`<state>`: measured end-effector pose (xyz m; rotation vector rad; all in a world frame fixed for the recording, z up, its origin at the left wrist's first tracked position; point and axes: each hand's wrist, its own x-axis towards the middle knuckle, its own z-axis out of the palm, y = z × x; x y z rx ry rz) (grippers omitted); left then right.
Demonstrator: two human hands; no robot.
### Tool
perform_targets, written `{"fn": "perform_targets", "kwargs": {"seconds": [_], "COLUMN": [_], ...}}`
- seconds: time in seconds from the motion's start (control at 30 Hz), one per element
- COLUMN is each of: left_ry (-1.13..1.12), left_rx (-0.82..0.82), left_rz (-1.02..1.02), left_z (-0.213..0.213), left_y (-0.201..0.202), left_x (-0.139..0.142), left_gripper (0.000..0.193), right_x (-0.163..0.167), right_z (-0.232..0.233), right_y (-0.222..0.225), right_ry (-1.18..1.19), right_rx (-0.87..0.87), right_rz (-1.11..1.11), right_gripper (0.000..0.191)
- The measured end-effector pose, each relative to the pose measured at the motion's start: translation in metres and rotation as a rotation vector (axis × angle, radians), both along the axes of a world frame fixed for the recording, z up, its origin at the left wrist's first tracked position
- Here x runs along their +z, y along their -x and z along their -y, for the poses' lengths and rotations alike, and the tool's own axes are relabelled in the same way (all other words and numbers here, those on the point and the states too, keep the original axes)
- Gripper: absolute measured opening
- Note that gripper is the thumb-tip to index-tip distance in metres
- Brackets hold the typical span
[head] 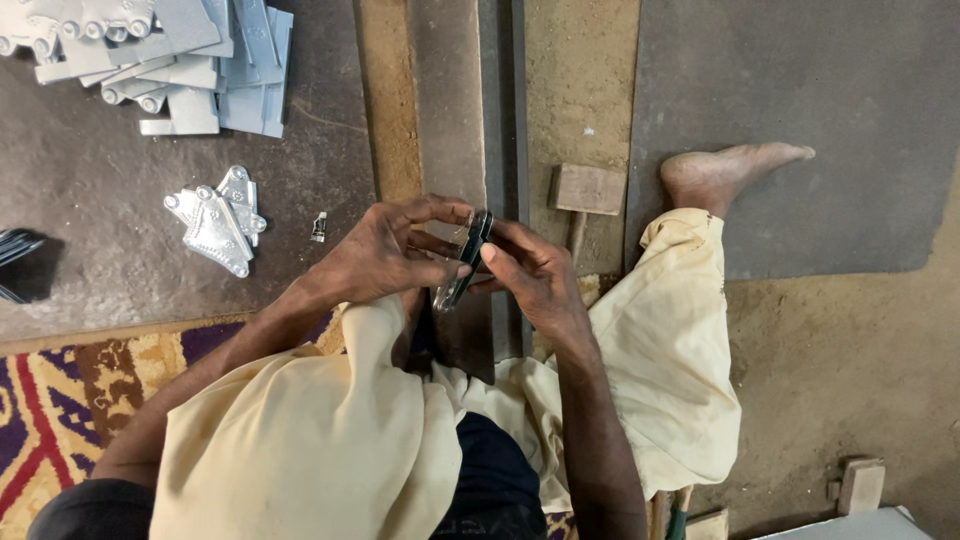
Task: The person sits on the floor and shapes small embossed metal pieces one at a time, holding each piece against a metal form and striking it with a wooden mallet. Shaped pieces are set on a pile beside them as new pieces are picked up and hammered.
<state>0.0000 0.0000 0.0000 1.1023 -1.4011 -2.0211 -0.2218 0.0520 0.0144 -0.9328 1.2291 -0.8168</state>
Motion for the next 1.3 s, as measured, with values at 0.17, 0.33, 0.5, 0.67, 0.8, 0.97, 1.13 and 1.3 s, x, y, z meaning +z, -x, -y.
{"fn": "perform_targets", "kwargs": {"seconds": [0.17,0.33,0.5,0.67,0.8,0.97,1.13,1.3], "left_ry": [-0.027,-0.004,0.023,0.049,0.077,0.0,-0.001,-0.102], "left_rx": [0.004,-0.001,0.003,0.043,0.074,0.163,0.185,0.287], "left_rz": [0.022,0.018,0.017,-0.034,-0.038,-0.17,-0.348,-0.151], "left_z": [-0.001,0.01,-0.003,0.005,0.007,0.008,0.015,0.001], "left_y": [-0.028,-0.019,-0.011,-0.009,-0.009,-0.014,-0.025,-0.029], "left_x": [-0.001,-0.007,-0.011,-0.024,-0.04,-0.05,-0.076,-0.065], "left_gripper": [0.066,0.067,0.066,0.068,0.067,0.073,0.062,0.038], "right_x": [-0.007,-0.011,-0.012,-0.026,-0.051,-0.069,-0.096,-0.083], "right_z": [-0.001,0.009,-0.002,0.006,0.007,0.014,0.02,0.018], "right_y": [-0.028,-0.02,-0.011,-0.009,-0.01,-0.014,-0.026,-0.04], "right_ry": [-0.008,0.005,0.004,0.045,0.134,0.249,0.239,0.43], "right_rx": [-0.009,-0.001,0.007,0.024,0.039,-0.054,-0.21,-0.096], "right_rz": [0.027,0.009,0.034,-0.004,-0.14,-0.291,-0.209,-0.403], "right_gripper": [0.055,0.055,0.052,0.046,0.035,0.032,0.044,0.032]}}
